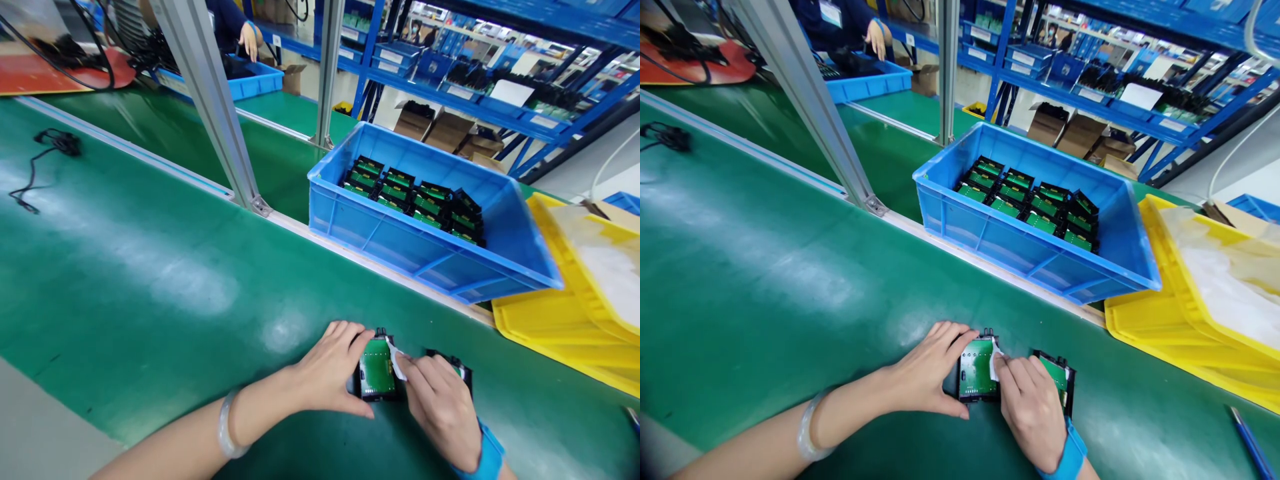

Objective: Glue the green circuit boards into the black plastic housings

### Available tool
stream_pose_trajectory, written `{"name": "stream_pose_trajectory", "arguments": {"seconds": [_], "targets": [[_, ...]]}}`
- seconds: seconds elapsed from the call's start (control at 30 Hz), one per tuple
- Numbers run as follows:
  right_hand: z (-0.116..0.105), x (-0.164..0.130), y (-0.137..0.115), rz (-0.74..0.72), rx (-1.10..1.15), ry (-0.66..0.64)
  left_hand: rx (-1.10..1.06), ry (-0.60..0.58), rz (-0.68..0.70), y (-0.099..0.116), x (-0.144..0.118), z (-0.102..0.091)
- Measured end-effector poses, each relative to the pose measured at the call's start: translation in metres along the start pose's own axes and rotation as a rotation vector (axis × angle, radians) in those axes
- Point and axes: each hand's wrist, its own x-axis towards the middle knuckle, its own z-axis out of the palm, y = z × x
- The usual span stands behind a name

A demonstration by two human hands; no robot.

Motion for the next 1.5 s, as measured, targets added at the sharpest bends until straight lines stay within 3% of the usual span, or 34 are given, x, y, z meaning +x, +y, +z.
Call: {"name": "stream_pose_trajectory", "arguments": {"seconds": [0.23,0.43,0.53,0.67,0.8,0.87,1.13,1.5], "targets": [[-0.003,0.000,-0.002,-0.002,-0.016,-0.016,0.010,-0.016,-0.003,0.000,0.000,-0.001],[-0.006,0.008,0.000,0.116,0.020,-0.051,0.003,-0.016,0.004,0.000,0.000,0.000],[-0.014,0.011,0.009,0.258,0.190,-0.037,-0.008,-0.033,0.003,-0.002,-0.001,0.001],[-0.026,0.015,0.029,0.579,0.471,0.018,-0.024,-0.040,0.020,-0.004,-0.002,0.002],[-0.026,0.017,0.041,0.796,0.802,-0.064,-0.077,-0.084,-0.025,-0.004,-0.003,-0.002],[-0.023,0.018,0.040,0.787,0.888,-0.121,-0.108,-0.105,-0.054,-0.003,-0.003,-0.005],[-0.005,0.020,0.019,0.520,0.874,-0.313,-0.138,-0.182,-0.145,-0.002,-0.004,-0.008],[0.005,0.022,0.010,0.398,0.920,-0.290,-0.120,-0.190,-0.126,-0.007,-0.005,-0.003]]}}
